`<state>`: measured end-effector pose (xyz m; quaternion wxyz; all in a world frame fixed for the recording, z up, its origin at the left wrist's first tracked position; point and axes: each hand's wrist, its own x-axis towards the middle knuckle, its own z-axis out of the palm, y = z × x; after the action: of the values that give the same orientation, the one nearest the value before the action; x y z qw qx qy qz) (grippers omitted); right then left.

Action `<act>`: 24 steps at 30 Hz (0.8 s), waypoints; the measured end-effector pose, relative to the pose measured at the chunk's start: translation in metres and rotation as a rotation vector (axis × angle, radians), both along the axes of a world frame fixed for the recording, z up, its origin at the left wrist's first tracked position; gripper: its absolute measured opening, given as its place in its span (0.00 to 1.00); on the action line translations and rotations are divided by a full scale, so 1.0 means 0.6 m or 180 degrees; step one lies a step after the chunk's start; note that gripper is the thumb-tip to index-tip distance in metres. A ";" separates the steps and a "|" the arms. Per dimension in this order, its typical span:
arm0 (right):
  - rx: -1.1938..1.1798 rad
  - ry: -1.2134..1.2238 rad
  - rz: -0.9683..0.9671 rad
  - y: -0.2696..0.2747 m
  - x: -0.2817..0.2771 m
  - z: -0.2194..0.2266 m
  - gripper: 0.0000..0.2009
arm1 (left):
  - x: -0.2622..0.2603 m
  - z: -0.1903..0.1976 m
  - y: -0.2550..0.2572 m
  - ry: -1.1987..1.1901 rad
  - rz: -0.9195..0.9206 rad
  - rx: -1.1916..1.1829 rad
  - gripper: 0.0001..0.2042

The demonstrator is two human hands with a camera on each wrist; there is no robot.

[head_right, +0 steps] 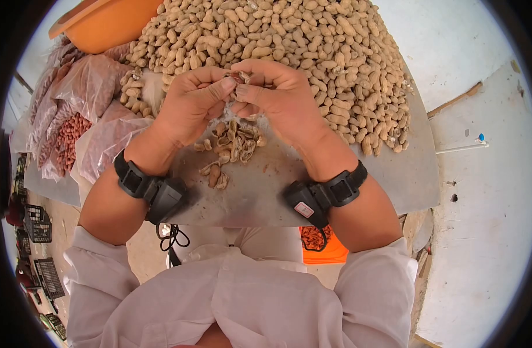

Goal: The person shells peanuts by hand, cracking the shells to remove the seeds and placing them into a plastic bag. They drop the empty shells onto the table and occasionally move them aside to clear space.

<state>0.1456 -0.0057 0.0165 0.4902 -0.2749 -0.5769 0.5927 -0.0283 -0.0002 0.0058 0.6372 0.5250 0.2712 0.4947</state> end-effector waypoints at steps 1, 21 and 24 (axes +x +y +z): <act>-0.0074 0.0133 0.0034 0.001 0.000 -0.001 0.13 | 0.001 -0.001 0.001 -0.0026 0.0042 0.0017 0.09; -0.0680 0.1092 0.0521 0.011 0.009 -0.006 0.13 | -0.006 0.001 -0.001 -0.0350 0.0180 0.0204 0.09; -0.0703 0.1368 0.0630 0.025 0.018 -0.012 0.13 | -0.007 0.001 0.002 -0.0469 0.0207 0.0108 0.10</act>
<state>0.1562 0.0091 0.0094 0.5081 -0.1368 -0.4154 0.7420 -0.0325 0.0012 0.0061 0.6301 0.4888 0.2321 0.5570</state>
